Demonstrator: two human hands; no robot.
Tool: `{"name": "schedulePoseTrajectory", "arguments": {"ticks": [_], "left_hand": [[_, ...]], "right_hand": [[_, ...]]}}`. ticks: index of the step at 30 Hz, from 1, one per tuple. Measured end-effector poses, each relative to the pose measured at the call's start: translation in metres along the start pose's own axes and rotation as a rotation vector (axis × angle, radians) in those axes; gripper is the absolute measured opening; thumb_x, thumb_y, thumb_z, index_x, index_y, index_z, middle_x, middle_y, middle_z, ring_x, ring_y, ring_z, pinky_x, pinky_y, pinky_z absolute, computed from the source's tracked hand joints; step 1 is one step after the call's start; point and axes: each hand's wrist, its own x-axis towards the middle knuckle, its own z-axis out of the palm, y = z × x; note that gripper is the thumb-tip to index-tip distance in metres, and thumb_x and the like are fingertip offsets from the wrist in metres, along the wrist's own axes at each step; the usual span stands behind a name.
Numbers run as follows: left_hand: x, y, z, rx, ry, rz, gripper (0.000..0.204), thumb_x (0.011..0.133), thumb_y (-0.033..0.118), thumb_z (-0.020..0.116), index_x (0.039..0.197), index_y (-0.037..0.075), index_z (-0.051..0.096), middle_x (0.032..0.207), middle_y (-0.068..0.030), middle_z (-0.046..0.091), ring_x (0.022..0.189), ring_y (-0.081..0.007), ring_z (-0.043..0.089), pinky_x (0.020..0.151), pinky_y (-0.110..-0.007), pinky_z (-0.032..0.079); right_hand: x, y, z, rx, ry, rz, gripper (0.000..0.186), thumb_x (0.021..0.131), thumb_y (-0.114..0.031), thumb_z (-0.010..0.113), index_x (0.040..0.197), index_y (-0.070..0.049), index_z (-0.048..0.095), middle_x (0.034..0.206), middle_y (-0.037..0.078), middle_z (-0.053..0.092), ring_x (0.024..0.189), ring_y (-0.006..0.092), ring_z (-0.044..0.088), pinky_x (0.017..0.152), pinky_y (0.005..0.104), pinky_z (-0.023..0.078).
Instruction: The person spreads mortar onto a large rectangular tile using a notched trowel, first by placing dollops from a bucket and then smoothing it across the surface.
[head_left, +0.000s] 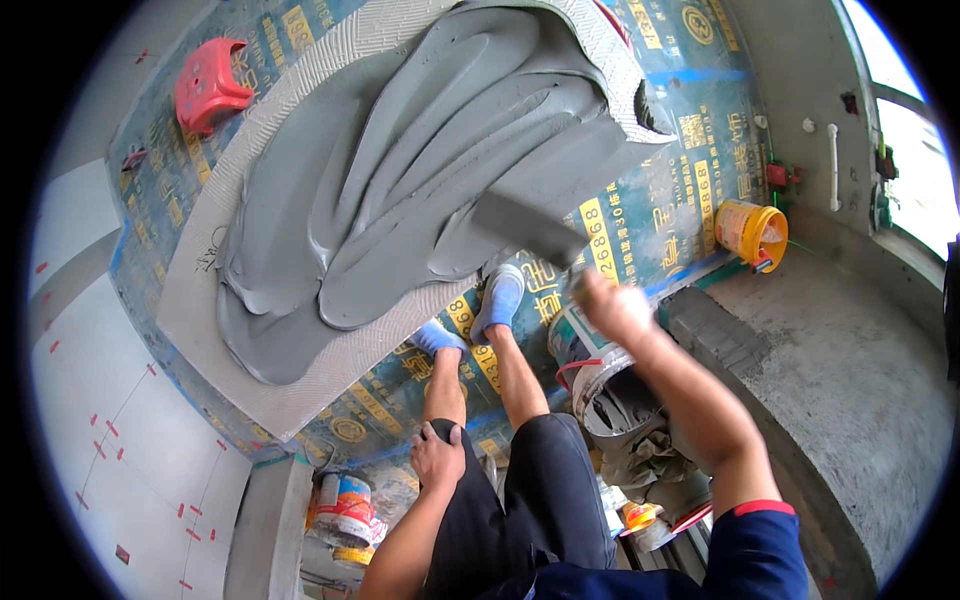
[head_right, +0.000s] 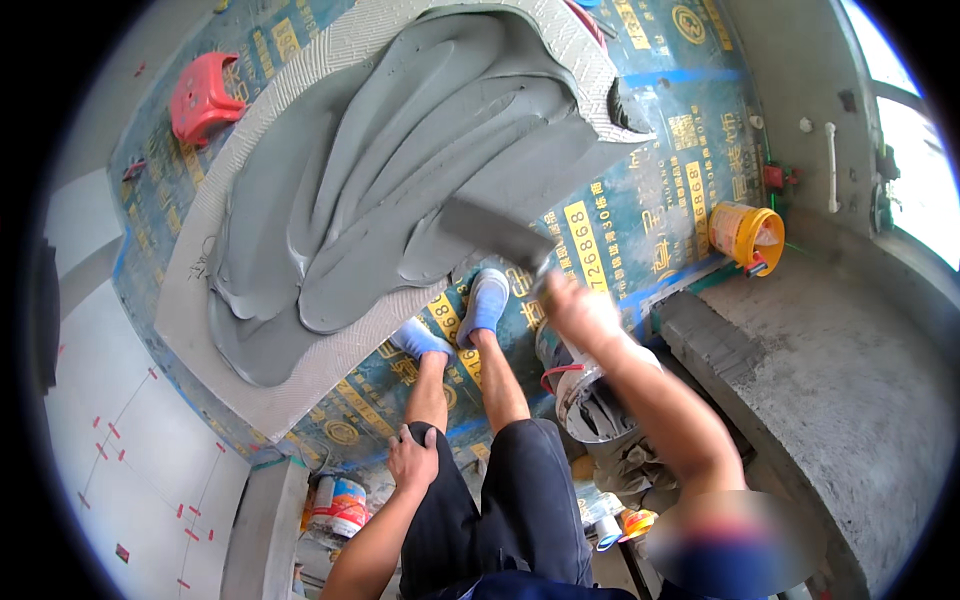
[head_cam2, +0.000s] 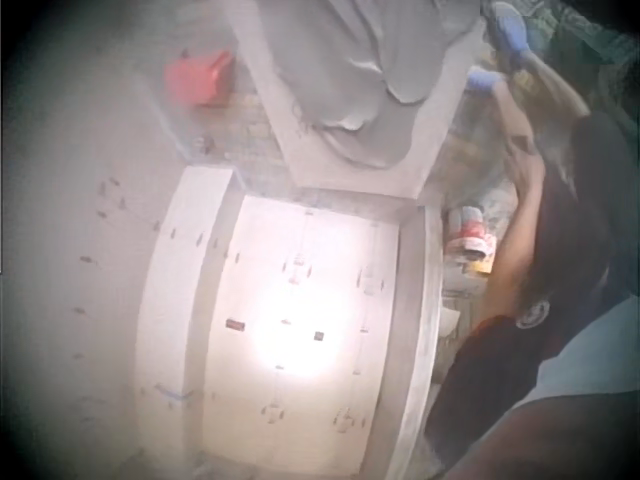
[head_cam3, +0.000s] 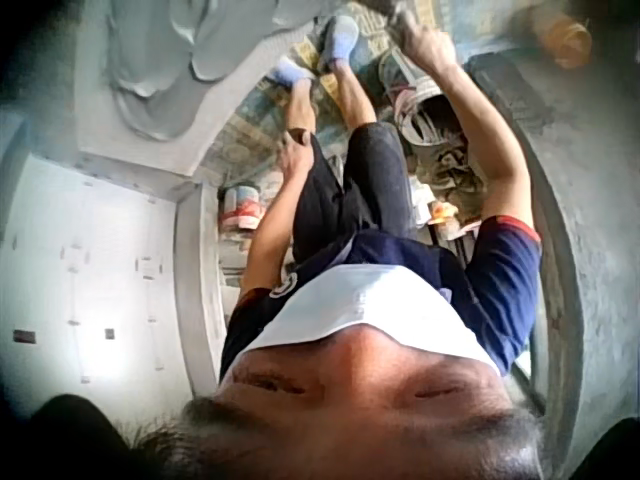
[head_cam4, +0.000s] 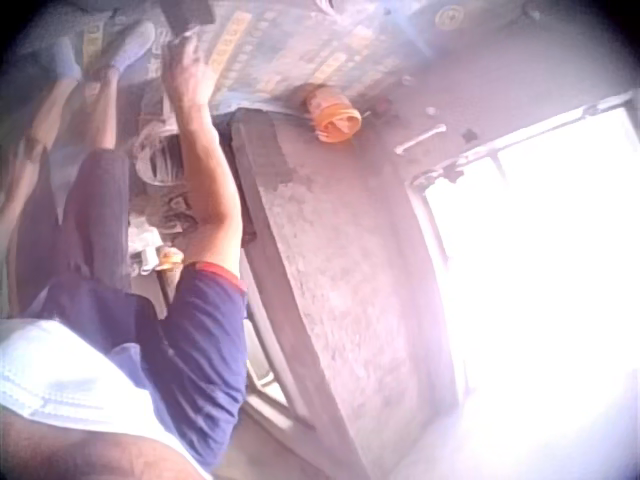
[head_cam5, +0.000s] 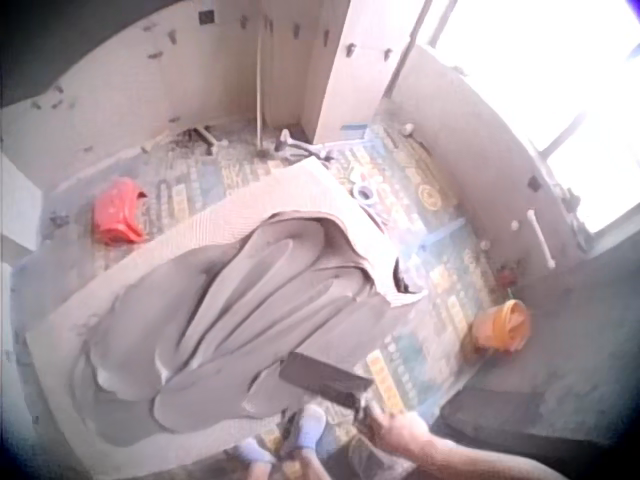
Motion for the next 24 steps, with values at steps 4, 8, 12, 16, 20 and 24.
{"name": "schedulePoseTrajectory", "arguments": {"ticks": [4, 8, 12, 16, 20, 24], "left_hand": [[0.003, -0.020, 0.007, 0.027, 0.017, -0.007, 0.070, 0.089, 0.051, 0.054, 0.135, -0.001, 0.042, 0.121, -0.0278, 0.053, 0.112, -0.0401, 0.055, 0.094, -0.047, 0.045], [0.005, -0.024, 0.005, 0.050, 0.026, -0.017, 0.068, 0.089, 0.049, 0.054, 0.134, 0.000, 0.042, 0.120, -0.0254, 0.053, 0.108, -0.0402, 0.056, 0.094, -0.047, 0.044], [0.008, -0.018, 0.003, 0.025, 0.050, 0.031, 0.068, 0.089, 0.049, 0.054, 0.134, -0.001, 0.042, 0.120, -0.0249, 0.053, 0.108, -0.0395, 0.056, 0.094, -0.046, 0.044], [0.014, -0.027, -0.008, -0.005, 0.016, 0.039, 0.068, 0.089, 0.049, 0.055, 0.134, 0.000, 0.042, 0.121, -0.0251, 0.053, 0.109, -0.0389, 0.056, 0.094, -0.046, 0.044], [0.016, -0.034, -0.015, 0.000, 0.015, 0.048, 0.067, 0.089, 0.048, 0.054, 0.134, 0.000, 0.043, 0.125, -0.0261, 0.052, 0.111, -0.0396, 0.056, 0.095, -0.046, 0.045], [0.023, -0.049, -0.017, 0.001, 0.030, 0.075, 0.067, 0.090, 0.049, 0.054, 0.134, 0.000, 0.042, 0.123, -0.0260, 0.053, 0.108, -0.0384, 0.058, 0.094, -0.045, 0.046]], "right_hand": [[0.065, 0.051, -0.075, 0.073, 0.463, 0.277, 0.042, 0.096, -0.044, 0.046, 0.104, -0.003, 0.049, 0.072, 0.021, 0.063, 0.064, 0.0347, 0.067, 0.051, 0.0470, 0.053], [0.098, -0.024, -0.097, 1.467, 0.246, 0.526, 0.053, 0.095, -0.055, 0.045, 0.095, -0.003, 0.055, 0.068, 0.010, 0.056, 0.052, 0.0191, 0.056, 0.047, 0.0374, 0.047], [0.089, -0.141, -0.056, 1.540, -0.030, 0.256, 0.053, 0.094, -0.057, 0.046, 0.102, -0.006, 0.057, 0.072, 0.004, 0.057, 0.052, 0.0158, 0.052, 0.047, 0.0317, 0.043], [0.108, -0.167, -0.088, 0.279, 0.121, -0.090, 0.050, 0.095, -0.050, 0.045, 0.114, -0.004, 0.051, 0.088, 0.023, 0.068, 0.078, 0.0409, 0.067, 0.071, 0.0472, 0.055], [0.171, -0.113, -0.146, 0.164, 0.430, 0.026, 0.045, 0.094, -0.046, 0.048, 0.107, -0.004, 0.051, 0.086, 0.023, 0.068, 0.077, 0.0438, 0.066, 0.071, 0.0494, 0.054], [0.180, -0.078, -0.167, 0.352, 0.537, 0.335, 0.048, 0.094, -0.048, 0.048, 0.106, -0.002, 0.053, 0.095, 0.027, 0.067, 0.091, 0.0438, 0.065, 0.082, 0.0502, 0.050]]}}
